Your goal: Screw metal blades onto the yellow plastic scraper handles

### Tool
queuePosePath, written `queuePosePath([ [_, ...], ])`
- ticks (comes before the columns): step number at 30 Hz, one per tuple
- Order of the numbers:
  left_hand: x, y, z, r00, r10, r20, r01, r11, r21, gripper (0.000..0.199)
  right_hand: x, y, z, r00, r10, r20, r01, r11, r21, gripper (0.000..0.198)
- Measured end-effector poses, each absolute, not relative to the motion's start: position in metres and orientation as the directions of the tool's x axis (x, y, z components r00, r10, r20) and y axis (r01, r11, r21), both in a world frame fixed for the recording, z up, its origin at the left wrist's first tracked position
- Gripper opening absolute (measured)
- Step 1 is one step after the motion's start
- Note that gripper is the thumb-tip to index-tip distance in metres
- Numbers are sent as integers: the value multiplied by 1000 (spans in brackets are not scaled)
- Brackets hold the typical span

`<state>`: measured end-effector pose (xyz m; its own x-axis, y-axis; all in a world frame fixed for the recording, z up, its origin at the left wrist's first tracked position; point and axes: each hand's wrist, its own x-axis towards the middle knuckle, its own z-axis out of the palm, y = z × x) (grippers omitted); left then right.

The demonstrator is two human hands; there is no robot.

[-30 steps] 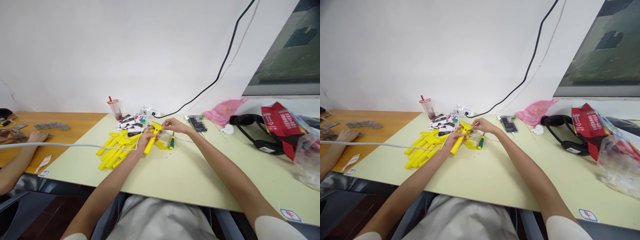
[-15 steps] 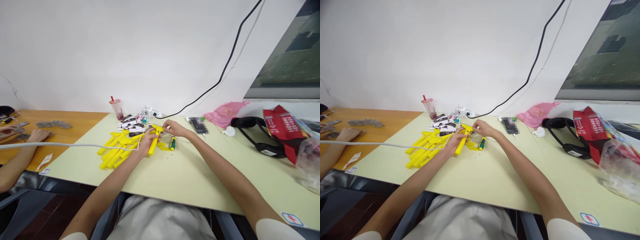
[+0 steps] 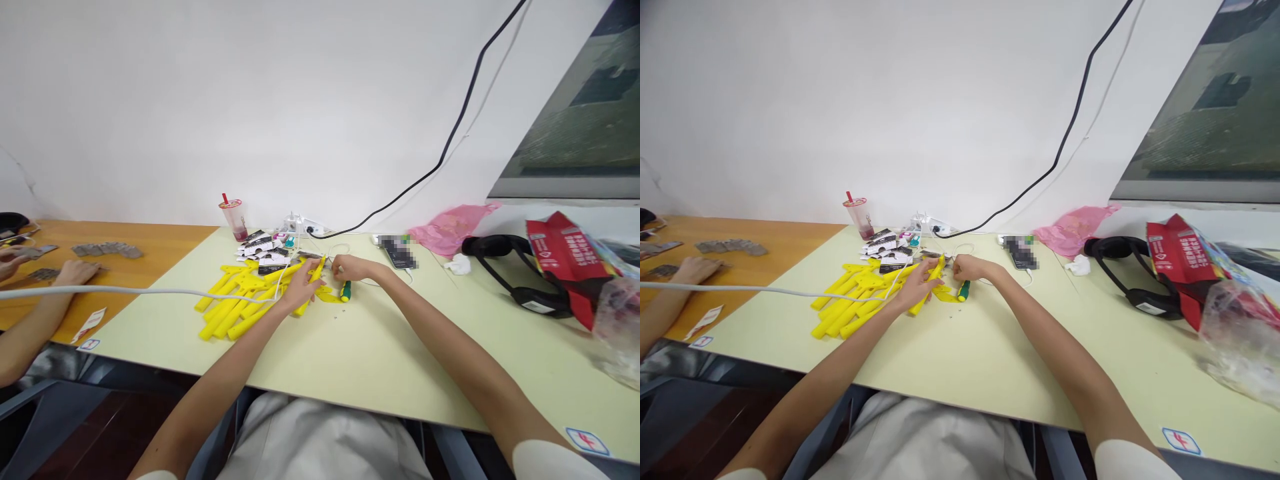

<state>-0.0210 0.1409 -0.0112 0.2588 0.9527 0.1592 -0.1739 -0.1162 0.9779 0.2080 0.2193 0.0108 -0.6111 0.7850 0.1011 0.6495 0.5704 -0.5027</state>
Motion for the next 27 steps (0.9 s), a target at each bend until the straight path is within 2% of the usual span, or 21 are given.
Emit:
queuePosePath([
  [5, -21, 139, -18, 290, 926, 241, -87, -225, 970, 55, 212, 220, 12, -609, 792, 42, 663, 537, -521, 10],
  [8, -21, 139, -19, 294, 899, 325, -72, -318, 945, 54, 212, 218, 16, -592, 803, 69, 656, 530, -538, 7],
  [13, -20, 135, -15, 317, 934, 165, -44, -159, 986, 59, 207, 214, 25, -580, 801, 150, 589, 539, -603, 9],
  [16, -17, 134, -12, 287, 949, 132, -92, -110, 990, 62, 206, 211, 31, -558, 808, 189, 550, 531, -644, 13],
  [19, -13, 134, -10, 253, 965, 72, -40, -64, 997, 65, 205, 208, 35, -544, 808, 224, 510, 531, -677, 17],
  [22, -11, 135, -8, 250, 968, 23, -62, -7, 998, 64, 204, 206, 38, -561, 790, 247, 436, 536, -723, 18],
  [27, -10, 133, -6, 258, 966, -10, -151, 51, 987, 62, 200, 206, 36, -542, 788, 291, 450, 565, -691, 11],
])
